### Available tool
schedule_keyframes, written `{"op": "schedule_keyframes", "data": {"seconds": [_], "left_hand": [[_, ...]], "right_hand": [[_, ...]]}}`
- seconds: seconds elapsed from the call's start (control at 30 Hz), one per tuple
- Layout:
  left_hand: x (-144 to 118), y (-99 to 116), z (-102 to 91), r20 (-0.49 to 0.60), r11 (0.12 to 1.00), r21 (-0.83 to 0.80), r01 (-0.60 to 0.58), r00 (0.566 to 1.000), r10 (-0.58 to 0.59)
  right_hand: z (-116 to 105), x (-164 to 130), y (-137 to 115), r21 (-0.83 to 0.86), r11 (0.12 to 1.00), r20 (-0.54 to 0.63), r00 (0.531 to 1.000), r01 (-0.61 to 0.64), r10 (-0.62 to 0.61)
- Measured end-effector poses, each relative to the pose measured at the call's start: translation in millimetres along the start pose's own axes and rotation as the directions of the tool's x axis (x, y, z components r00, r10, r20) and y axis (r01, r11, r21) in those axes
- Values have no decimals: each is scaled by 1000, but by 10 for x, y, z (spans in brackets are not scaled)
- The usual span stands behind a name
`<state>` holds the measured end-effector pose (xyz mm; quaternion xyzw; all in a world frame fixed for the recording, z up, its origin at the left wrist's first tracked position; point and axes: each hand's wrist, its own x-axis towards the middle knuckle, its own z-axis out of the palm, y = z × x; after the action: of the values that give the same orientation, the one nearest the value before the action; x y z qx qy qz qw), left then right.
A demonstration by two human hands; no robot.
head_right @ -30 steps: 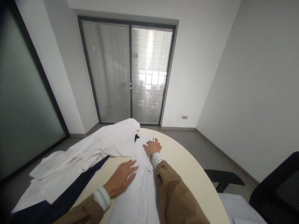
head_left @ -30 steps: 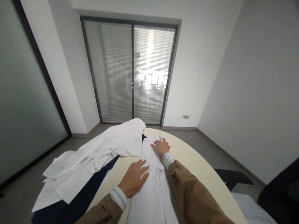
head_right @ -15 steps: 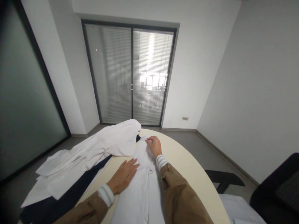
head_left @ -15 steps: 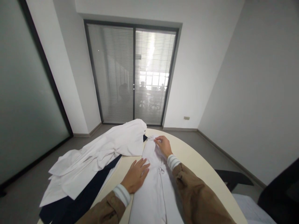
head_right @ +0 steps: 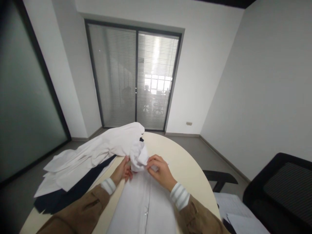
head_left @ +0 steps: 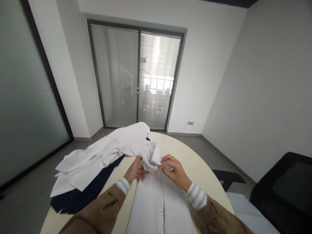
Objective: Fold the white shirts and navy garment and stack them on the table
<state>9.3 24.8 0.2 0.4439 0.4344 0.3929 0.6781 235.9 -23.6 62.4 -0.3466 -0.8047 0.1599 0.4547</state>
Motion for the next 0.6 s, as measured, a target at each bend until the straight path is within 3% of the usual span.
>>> {"op": "schedule_keyframes", "data": {"seconds": [0.07,0.17,0.23,0.3,0.37,0.47,0.53,0.6], "left_hand": [[-45,-28,7,59,993,-23,119,991,-117],[-144,-52,27,58,992,-88,91,995,-86],[-239,-27,34,111,988,-149,47,993,-31],[-339,19,30,210,980,-196,47,978,-5],[-412,50,23,269,978,-194,81,963,-27],[-434,19,26,235,992,-48,113,967,-98],[-394,-38,37,198,993,108,38,978,-59],[-321,-84,47,180,956,273,-108,982,59]], "right_hand": [[-5,-219,-48,23,1000,70,998,5,-7],[-41,-425,5,0,998,70,996,-63,63],[-81,-474,83,-115,970,18,976,-215,218],[-117,-490,164,-268,871,-35,907,-412,419],[-130,-512,237,-402,744,-69,828,-534,557],[-108,-575,350,-510,677,-62,808,-531,586],[-84,-605,440,-518,696,-38,826,-497,562],[-65,-593,545,-513,711,-20,835,-481,550]]}}
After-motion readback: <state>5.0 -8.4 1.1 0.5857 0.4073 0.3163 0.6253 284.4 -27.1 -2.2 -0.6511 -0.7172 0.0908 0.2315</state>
